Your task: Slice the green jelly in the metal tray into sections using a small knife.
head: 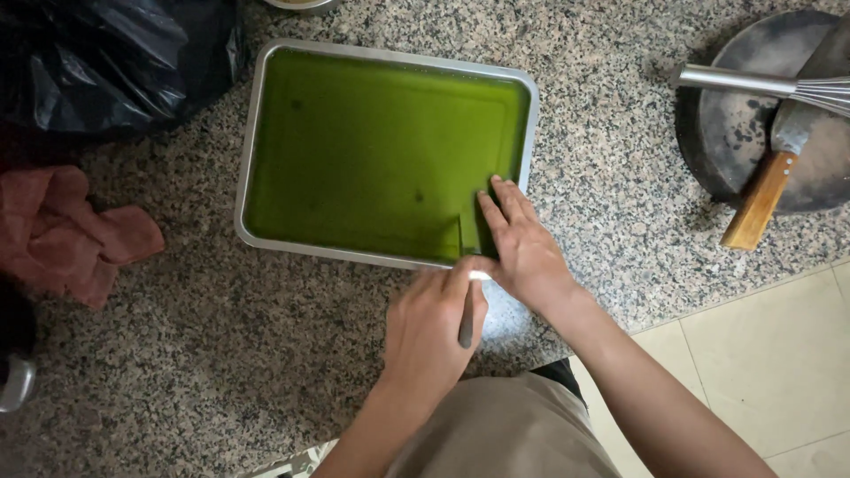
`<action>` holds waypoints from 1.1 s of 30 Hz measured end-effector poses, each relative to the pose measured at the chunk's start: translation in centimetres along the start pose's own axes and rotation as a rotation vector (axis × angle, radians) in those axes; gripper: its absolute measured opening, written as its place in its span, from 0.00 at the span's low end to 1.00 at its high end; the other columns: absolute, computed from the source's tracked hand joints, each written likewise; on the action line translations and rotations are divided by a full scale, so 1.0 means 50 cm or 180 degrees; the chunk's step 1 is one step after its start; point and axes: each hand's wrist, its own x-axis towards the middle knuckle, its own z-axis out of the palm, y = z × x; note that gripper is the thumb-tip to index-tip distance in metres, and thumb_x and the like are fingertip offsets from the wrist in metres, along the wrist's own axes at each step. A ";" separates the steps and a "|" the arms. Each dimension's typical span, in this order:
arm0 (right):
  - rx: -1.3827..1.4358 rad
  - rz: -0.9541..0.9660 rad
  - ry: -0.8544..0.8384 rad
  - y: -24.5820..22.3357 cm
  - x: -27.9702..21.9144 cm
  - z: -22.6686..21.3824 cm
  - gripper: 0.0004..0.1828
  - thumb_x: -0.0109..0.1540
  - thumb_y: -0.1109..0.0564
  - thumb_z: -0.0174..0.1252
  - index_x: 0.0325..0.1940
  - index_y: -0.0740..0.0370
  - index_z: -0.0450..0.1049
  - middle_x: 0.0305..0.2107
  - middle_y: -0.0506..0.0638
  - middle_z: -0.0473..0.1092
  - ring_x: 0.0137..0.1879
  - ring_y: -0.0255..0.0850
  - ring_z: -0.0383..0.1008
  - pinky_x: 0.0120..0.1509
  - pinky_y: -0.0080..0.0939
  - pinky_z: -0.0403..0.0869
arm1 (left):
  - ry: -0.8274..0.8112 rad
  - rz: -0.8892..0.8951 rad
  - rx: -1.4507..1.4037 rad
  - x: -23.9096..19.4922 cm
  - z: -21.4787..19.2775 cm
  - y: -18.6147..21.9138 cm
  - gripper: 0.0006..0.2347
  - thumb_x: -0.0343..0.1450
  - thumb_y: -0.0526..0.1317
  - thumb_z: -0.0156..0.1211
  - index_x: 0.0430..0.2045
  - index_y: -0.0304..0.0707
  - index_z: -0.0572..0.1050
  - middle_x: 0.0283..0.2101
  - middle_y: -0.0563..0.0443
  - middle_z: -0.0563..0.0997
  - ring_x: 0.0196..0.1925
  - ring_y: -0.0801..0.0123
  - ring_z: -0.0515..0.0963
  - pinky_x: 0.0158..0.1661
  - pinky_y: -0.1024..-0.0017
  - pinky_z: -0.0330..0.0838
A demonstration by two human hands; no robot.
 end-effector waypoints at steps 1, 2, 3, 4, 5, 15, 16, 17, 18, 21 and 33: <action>0.0000 -0.0001 -0.0001 0.005 0.002 0.006 0.68 0.69 0.33 0.77 1.01 0.59 0.45 0.97 0.64 0.36 1.01 0.61 0.32 0.99 0.63 0.47 | 0.0000 -0.0001 0.0000 -0.005 -0.001 0.003 0.09 0.88 0.38 0.58 0.58 0.47 0.84 0.35 0.48 0.89 0.36 0.56 0.89 0.34 0.57 0.82; -0.0028 -0.0034 0.0042 0.011 0.005 0.012 0.69 0.68 0.34 0.78 1.01 0.60 0.46 0.97 0.65 0.37 1.01 0.62 0.33 0.99 0.63 0.47 | 0.0021 -0.0023 0.0150 -0.010 -0.002 0.006 0.09 0.87 0.39 0.58 0.59 0.48 0.84 0.34 0.48 0.87 0.37 0.51 0.87 0.31 0.52 0.80; -0.0053 -0.0067 0.0086 0.016 0.007 0.018 0.69 0.68 0.34 0.79 1.00 0.61 0.47 0.97 0.66 0.38 1.01 0.63 0.34 0.99 0.62 0.47 | 0.0040 -0.0044 0.0301 -0.016 -0.004 0.008 0.10 0.86 0.41 0.59 0.60 0.48 0.84 0.33 0.47 0.86 0.39 0.47 0.85 0.29 0.47 0.78; -0.0051 -0.0067 0.0085 0.015 0.008 0.018 0.69 0.68 0.34 0.79 1.00 0.61 0.47 0.97 0.66 0.38 1.01 0.63 0.34 0.99 0.62 0.47 | 0.0038 -0.0044 0.0302 -0.022 -0.001 0.006 0.10 0.86 0.41 0.59 0.60 0.48 0.84 0.33 0.47 0.86 0.39 0.47 0.85 0.29 0.47 0.78; -0.0068 -0.0059 0.0052 0.015 0.009 0.017 0.70 0.67 0.34 0.79 1.00 0.61 0.46 0.97 0.66 0.37 1.01 0.62 0.34 1.00 0.61 0.46 | -0.0033 -0.0074 0.0282 -0.028 0.003 0.004 0.14 0.86 0.41 0.59 0.64 0.40 0.84 0.34 0.46 0.88 0.38 0.48 0.86 0.27 0.48 0.80; -0.0103 -0.0222 0.0211 0.041 0.015 0.046 0.69 0.68 0.33 0.79 1.00 0.64 0.48 0.96 0.69 0.40 1.00 0.65 0.36 0.99 0.61 0.49 | -0.0746 -0.0459 0.0497 -0.013 -0.040 0.037 0.13 0.85 0.45 0.62 0.59 0.39 0.83 0.30 0.43 0.86 0.34 0.40 0.88 0.23 0.39 0.79; -0.0103 -0.0220 0.0213 0.037 0.013 0.040 0.69 0.68 0.33 0.79 1.00 0.64 0.48 0.96 0.69 0.40 1.00 0.65 0.36 0.99 0.61 0.49 | -0.0747 -0.0456 0.0498 -0.006 -0.037 0.032 0.13 0.85 0.45 0.62 0.59 0.39 0.83 0.30 0.43 0.86 0.34 0.40 0.88 0.23 0.39 0.79; -0.0038 -0.0253 0.0233 0.033 0.010 0.033 0.69 0.67 0.36 0.80 0.99 0.66 0.48 0.96 0.70 0.40 1.00 0.66 0.37 0.99 0.62 0.49 | -0.0714 -0.0445 0.0515 0.001 -0.034 0.027 0.11 0.85 0.46 0.62 0.51 0.41 0.84 0.29 0.42 0.87 0.31 0.39 0.88 0.25 0.40 0.79; 0.0027 -0.0286 0.0253 0.029 0.006 0.027 0.70 0.66 0.38 0.82 0.99 0.67 0.48 0.96 0.71 0.41 1.00 0.67 0.38 1.00 0.62 0.48 | -0.0682 -0.0434 0.0531 0.007 -0.031 0.023 0.11 0.85 0.47 0.61 0.42 0.42 0.86 0.27 0.41 0.87 0.27 0.38 0.88 0.27 0.41 0.79; -0.0095 -0.0196 0.0227 0.018 0.001 0.006 0.72 0.63 0.38 0.85 0.98 0.67 0.50 0.97 0.66 0.41 0.99 0.66 0.41 0.97 0.66 0.57 | -0.0890 -0.0667 0.0559 0.052 -0.092 0.041 0.15 0.85 0.50 0.59 0.38 0.47 0.90 0.28 0.39 0.90 0.31 0.28 0.89 0.32 0.32 0.79; 0.0086 -0.0265 0.0538 0.017 -0.015 0.010 0.68 0.59 0.40 0.89 0.95 0.68 0.62 0.90 0.67 0.58 0.95 0.68 0.56 0.93 0.63 0.70 | 0.1172 0.0586 -0.0412 0.250 0.074 -0.091 0.16 0.87 0.41 0.66 0.66 0.29 0.87 0.45 0.27 0.92 0.52 0.31 0.94 0.65 0.39 0.87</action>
